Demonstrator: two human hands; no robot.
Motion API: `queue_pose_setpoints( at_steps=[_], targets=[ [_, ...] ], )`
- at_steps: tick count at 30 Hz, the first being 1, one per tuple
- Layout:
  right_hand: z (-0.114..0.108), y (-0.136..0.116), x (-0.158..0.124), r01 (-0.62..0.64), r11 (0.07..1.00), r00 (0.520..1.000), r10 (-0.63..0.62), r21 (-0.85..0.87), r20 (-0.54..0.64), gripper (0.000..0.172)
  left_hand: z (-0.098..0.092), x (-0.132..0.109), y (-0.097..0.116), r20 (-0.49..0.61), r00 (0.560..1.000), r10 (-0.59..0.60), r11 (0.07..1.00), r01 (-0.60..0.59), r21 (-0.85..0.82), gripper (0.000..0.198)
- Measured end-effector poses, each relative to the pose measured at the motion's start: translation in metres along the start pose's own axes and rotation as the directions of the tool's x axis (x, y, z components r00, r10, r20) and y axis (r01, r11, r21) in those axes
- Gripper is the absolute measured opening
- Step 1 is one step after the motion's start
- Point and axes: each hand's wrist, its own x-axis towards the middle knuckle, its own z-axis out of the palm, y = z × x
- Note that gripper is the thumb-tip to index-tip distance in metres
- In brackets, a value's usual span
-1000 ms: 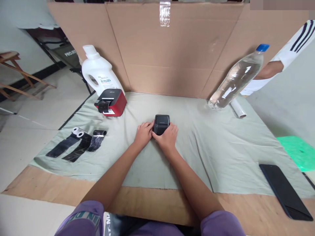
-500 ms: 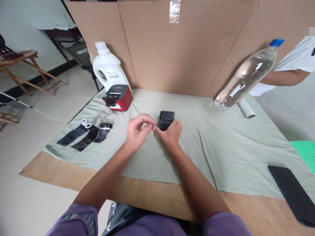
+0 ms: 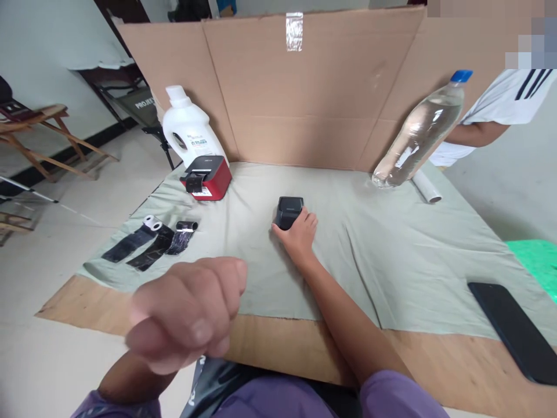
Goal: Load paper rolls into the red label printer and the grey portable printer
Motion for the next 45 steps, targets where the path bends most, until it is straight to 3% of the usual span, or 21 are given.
queue_pose_setpoints(
  at_steps=[2,3,5,8,10,13,16,22,27,45],
  targets=[
    [0.0,0.001,0.0,0.003,1.0,1.0,-0.003,0.003,-0.005,0.088,0.005,0.007,-0.025,-0.068,0.996,0.061,0.993,-0.067,-0.101,0.046],
    [0.001,0.001,0.001,0.006,1.0,1.0,-0.005,0.008,-0.008,0.087,0.003,0.008,-0.042,-0.077,0.997,0.031,0.995,-0.038,-0.087,0.047],
    [0.001,0.001,0.001,0.006,1.0,1.0,-0.006,0.018,-0.009,0.085,-0.009,0.008,-0.085,-0.065,0.987,-0.146,0.984,0.152,0.095,0.051],
    [0.002,0.001,0.001,0.001,1.0,1.0,-0.001,0.021,-0.008,0.087,-0.034,0.002,-0.165,-0.234,0.9,-0.369,0.798,0.436,0.416,0.041],
    [0.002,0.001,0.002,-0.003,1.0,1.0,0.003,0.013,-0.007,0.091,-0.046,-0.006,-0.211,-0.25,0.874,-0.415,0.661,0.479,0.577,0.03],
    [0.003,0.001,0.002,-0.009,1.0,1.0,0.009,0.0,-0.004,0.094,-0.051,-0.022,-0.248,-0.166,0.864,-0.475,0.561,0.443,0.699,0.047],
    [0.003,0.002,0.002,0.009,1.0,1.0,-0.009,0.021,-0.005,0.095,-0.05,-0.031,-0.251,-0.102,0.838,-0.537,0.513,0.42,0.749,0.055],
    [0.002,0.003,0.002,0.028,0.997,0.998,-0.032,0.078,0.051,0.105,-0.046,-0.029,-0.242,-0.103,0.772,-0.627,0.411,0.44,0.798,0.079],
    [0.004,0.003,0.002,0.036,0.996,0.998,-0.041,0.084,0.056,0.114,-0.044,-0.03,-0.247,-0.094,0.757,-0.647,0.366,0.416,0.832,0.078],
    [0.005,0.001,0.003,0.032,0.996,0.996,-0.039,0.089,0.08,0.115,-0.04,-0.021,-0.241,-0.013,0.794,-0.608,0.301,0.245,0.922,0.063]
  ],
)
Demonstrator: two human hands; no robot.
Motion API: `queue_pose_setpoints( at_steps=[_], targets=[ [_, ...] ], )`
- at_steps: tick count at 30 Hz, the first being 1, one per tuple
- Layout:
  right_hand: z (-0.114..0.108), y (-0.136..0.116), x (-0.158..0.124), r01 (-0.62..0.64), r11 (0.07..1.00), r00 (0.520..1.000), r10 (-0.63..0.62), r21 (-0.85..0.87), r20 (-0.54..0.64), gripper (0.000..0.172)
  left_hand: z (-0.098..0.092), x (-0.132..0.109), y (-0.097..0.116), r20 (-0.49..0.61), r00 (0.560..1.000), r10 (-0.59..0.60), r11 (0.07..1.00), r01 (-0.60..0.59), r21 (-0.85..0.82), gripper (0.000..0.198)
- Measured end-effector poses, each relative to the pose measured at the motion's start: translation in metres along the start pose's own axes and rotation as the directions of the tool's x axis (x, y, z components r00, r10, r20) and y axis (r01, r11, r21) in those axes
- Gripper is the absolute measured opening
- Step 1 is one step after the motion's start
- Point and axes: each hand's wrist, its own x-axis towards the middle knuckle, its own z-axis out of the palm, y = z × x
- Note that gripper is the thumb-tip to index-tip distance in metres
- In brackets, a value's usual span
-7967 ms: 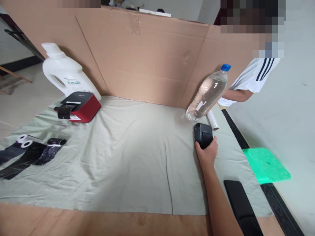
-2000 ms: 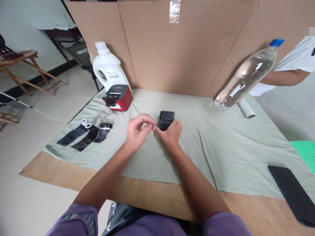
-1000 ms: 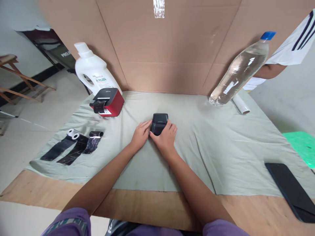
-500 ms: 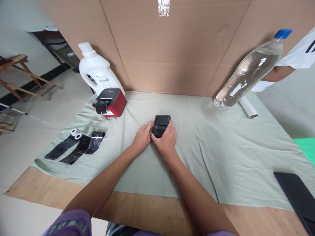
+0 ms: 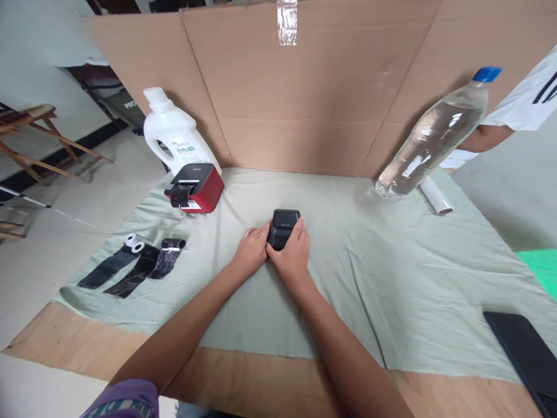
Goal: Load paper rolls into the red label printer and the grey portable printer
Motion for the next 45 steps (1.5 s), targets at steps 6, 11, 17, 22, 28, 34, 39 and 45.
queue_pose_setpoints(
  at_steps=[6,11,17,22,28,34,39,45],
  targets=[
    [0.003,0.002,-0.001,0.028,1.0,0.999,-0.028,0.001,-0.032,0.115,0.004,-0.001,-0.003,-0.006,1.0,0.002,1.0,-0.002,0.021,0.062],
    [0.003,0.002,-0.001,0.013,1.0,1.0,-0.013,-0.002,-0.026,0.118,0.005,-0.001,-0.003,-0.013,1.0,0.005,1.0,-0.005,0.028,0.061],
    [0.003,0.003,-0.001,0.025,1.0,0.999,-0.025,-0.004,-0.037,0.116,0.003,-0.002,-0.001,-0.007,1.0,0.005,1.0,-0.005,0.027,0.06],
    [0.003,0.003,-0.001,0.024,1.0,0.999,-0.024,-0.001,-0.04,0.117,0.001,-0.002,0.001,-0.002,1.0,-0.008,1.0,0.008,0.013,0.061],
    [0.002,0.003,0.0,0.021,1.0,0.999,-0.021,0.005,-0.039,0.117,0.0,-0.002,0.002,-0.006,1.0,-0.011,1.0,0.011,0.002,0.062],
    [0.003,0.003,0.0,0.042,0.999,0.998,-0.041,0.014,-0.05,0.114,0.001,-0.001,0.002,0.021,0.999,-0.036,0.999,0.036,0.006,0.064],
    [0.002,0.003,-0.001,0.046,0.999,0.998,-0.046,0.014,-0.053,0.114,0.005,-0.002,-0.001,0.019,1.0,-0.024,1.0,0.024,-0.001,0.066],
    [0.0,0.002,-0.001,0.03,1.0,0.999,-0.031,-0.007,-0.03,0.118,0.009,-0.005,-0.009,0.01,0.999,-0.032,0.992,0.033,-0.12,0.072]
  ],
)
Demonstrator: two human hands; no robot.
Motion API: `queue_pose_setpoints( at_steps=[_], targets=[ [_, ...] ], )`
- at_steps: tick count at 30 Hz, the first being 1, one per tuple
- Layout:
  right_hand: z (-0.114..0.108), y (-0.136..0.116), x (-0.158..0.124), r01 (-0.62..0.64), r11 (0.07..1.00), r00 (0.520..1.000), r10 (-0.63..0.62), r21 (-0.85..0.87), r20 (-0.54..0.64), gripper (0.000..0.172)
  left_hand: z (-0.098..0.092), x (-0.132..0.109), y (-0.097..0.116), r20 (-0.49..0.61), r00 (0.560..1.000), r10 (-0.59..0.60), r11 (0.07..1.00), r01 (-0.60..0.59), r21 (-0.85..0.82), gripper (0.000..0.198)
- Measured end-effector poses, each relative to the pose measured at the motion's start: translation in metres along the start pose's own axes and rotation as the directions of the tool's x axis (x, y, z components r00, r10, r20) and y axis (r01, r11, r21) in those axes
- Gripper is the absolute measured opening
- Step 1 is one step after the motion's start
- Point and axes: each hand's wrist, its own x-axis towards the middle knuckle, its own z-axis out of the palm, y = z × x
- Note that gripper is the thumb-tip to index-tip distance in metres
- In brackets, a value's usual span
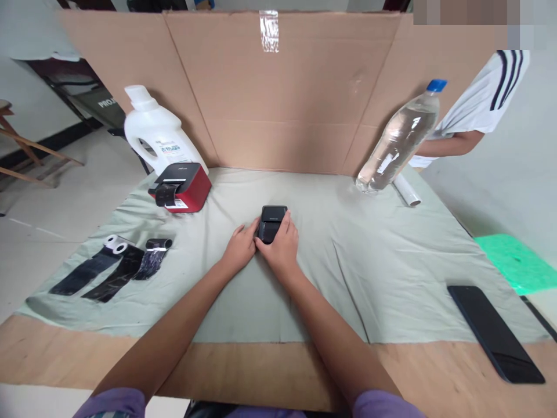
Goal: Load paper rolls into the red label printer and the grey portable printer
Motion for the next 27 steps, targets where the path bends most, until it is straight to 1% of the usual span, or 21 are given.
queue_pose_setpoints(
  at_steps=[5,7,11,14,19,22,25,27],
  targets=[
    [0.0,-0.001,0.0,-0.005,1.0,1.0,0.005,-0.013,0.002,0.116,0.0,0.0,-0.01,0.013,1.0,-0.002,0.985,0.004,-0.17,0.072],
    [0.0,-0.002,0.0,-0.007,1.0,1.0,0.007,-0.009,0.001,0.115,0.001,0.0,-0.013,0.005,1.0,0.01,0.98,-0.008,-0.199,0.072],
    [-0.001,-0.002,0.0,-0.005,1.0,1.0,0.005,0.006,-0.005,0.113,0.003,0.001,-0.015,-0.054,0.998,0.044,0.974,-0.054,-0.22,0.073],
    [-0.001,-0.002,0.0,-0.002,1.0,1.0,0.003,0.012,-0.006,0.113,0.002,0.003,-0.016,-0.09,0.995,0.053,0.96,-0.075,-0.269,0.074],
    [0.001,-0.002,0.0,-0.009,1.0,1.0,0.009,0.013,-0.012,0.111,0.0,0.009,-0.018,-0.081,0.995,0.059,0.906,-0.087,-0.415,0.077],
    [0.001,-0.003,0.0,-0.01,1.0,1.0,0.01,0.013,-0.021,0.11,0.001,0.02,-0.02,-0.064,0.997,0.045,0.864,-0.071,-0.499,0.077],
    [0.001,-0.004,0.0,-0.01,1.0,1.0,0.01,0.007,-0.023,0.111,0.002,0.041,-0.017,-0.039,0.999,0.018,0.814,-0.038,-0.58,0.08],
    [0.0,-0.005,0.0,-0.006,1.0,1.0,0.006,0.008,-0.021,0.113,0.001,0.056,-0.014,-0.006,1.0,-0.004,0.798,0.0,-0.603,0.082]
  ],
)
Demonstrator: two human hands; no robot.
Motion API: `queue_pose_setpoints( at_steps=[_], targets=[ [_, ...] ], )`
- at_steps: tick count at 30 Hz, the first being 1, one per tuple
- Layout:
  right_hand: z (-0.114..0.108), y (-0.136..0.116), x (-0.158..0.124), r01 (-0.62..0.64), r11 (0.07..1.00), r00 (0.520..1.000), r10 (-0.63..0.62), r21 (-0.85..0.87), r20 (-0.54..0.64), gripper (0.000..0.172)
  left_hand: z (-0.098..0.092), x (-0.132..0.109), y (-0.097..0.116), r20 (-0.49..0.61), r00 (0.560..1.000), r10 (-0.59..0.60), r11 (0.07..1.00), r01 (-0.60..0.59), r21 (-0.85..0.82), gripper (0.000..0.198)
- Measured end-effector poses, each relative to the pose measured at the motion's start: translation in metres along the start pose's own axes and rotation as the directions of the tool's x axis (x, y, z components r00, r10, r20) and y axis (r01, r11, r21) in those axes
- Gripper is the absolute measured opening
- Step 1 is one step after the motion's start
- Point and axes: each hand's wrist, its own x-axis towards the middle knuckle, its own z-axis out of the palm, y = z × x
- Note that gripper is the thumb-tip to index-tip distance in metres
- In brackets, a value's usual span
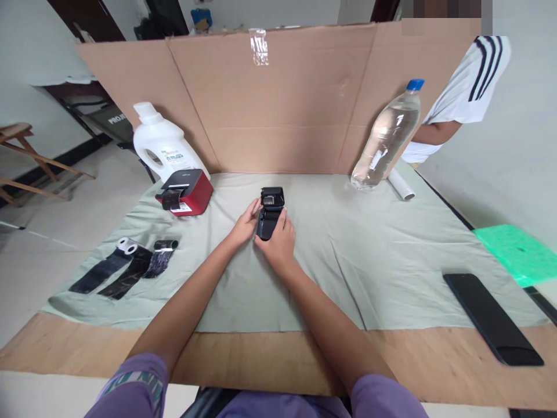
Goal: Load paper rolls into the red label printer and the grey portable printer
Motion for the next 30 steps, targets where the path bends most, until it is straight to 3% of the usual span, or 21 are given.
queue_pose_setpoints(
  at_steps=[4,8,12,16,18,21,23,26,30],
  targets=[
    [-0.001,0.0,0.0,-0.001,1.0,1.0,0.001,0.005,0.005,0.113,-0.004,0.011,0.015,-0.045,0.998,-0.044,0.973,0.053,0.225,0.074],
    [-0.001,0.001,0.0,0.001,1.0,1.0,-0.001,0.014,0.004,0.113,-0.015,0.008,0.039,-0.09,0.996,0.025,0.87,0.023,0.493,0.06],
    [0.002,0.003,-0.001,-0.005,1.0,1.0,0.005,0.024,-0.012,0.113,-0.02,0.029,0.064,0.098,0.992,0.075,0.753,-0.121,0.646,0.037],
    [0.005,0.006,0.0,-0.006,0.999,1.0,0.006,0.032,-0.009,0.112,-0.011,0.056,0.086,0.334,0.939,-0.082,0.611,-0.217,0.762,0.026],
    [0.005,0.007,0.0,-0.003,0.999,1.0,0.003,0.039,-0.007,0.113,-0.002,0.063,0.095,0.362,0.919,-0.154,0.574,-0.215,0.79,0.026],
    [0.004,0.007,0.0,0.019,0.999,1.0,-0.019,0.049,-0.008,0.114,0.005,0.064,0.105,0.329,0.925,-0.192,0.547,-0.177,0.818,0.025],
    [0.003,0.006,0.0,0.046,0.997,0.999,-0.046,0.066,-0.015,0.111,0.003,0.063,0.109,0.31,0.934,-0.177,0.546,-0.169,0.821,0.026],
    [0.001,0.01,0.002,0.059,0.986,0.997,-0.052,0.157,-0.051,0.092,-0.011,0.057,0.111,0.26,0.965,-0.044,0.613,-0.18,0.769,0.028],
    [0.005,0.025,0.008,-0.047,0.933,0.985,0.102,0.356,-0.138,0.071,-0.043,0.03,0.106,0.05,0.992,0.119,0.866,-0.128,0.484,0.035]
  ],
)
